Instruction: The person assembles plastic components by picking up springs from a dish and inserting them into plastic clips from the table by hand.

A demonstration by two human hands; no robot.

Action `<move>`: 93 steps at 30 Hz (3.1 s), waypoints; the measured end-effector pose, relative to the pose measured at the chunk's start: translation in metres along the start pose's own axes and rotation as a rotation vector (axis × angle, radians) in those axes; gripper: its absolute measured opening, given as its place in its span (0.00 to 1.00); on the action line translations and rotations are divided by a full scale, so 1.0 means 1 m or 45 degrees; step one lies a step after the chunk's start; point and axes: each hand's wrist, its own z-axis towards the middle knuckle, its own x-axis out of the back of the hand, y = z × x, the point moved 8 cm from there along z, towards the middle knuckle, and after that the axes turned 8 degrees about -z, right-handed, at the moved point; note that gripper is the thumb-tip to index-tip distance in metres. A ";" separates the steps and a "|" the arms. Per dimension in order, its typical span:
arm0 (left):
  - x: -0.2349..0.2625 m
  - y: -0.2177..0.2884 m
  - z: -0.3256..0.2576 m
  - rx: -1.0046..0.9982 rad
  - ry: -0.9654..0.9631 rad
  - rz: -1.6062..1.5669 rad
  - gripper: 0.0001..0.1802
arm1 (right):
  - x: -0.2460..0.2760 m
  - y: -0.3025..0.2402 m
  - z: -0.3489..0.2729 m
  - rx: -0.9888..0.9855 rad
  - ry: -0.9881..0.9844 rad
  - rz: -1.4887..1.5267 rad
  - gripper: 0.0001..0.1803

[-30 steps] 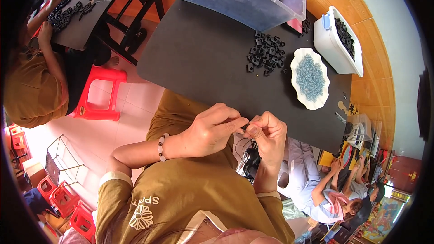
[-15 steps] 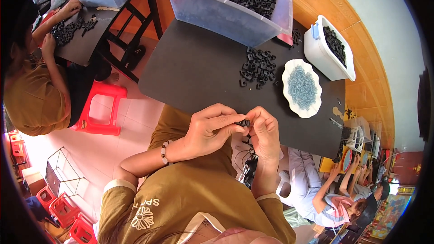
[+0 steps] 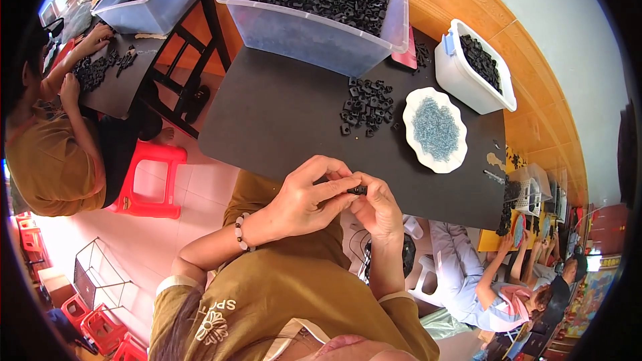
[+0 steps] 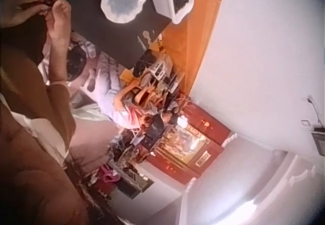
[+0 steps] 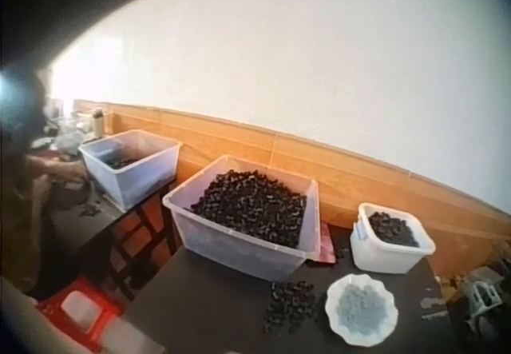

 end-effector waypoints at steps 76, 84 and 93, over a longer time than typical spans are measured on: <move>-0.001 -0.022 0.028 -0.017 0.090 0.210 0.18 | -0.002 -0.092 0.036 0.575 0.306 -1.725 0.05; 0.000 -0.033 0.021 0.207 0.093 0.125 0.14 | 0.013 -0.088 0.021 0.353 0.303 -1.638 0.08; 0.012 -0.041 0.011 0.410 0.150 0.025 0.13 | 0.128 -0.179 -0.030 0.420 1.179 -2.273 0.06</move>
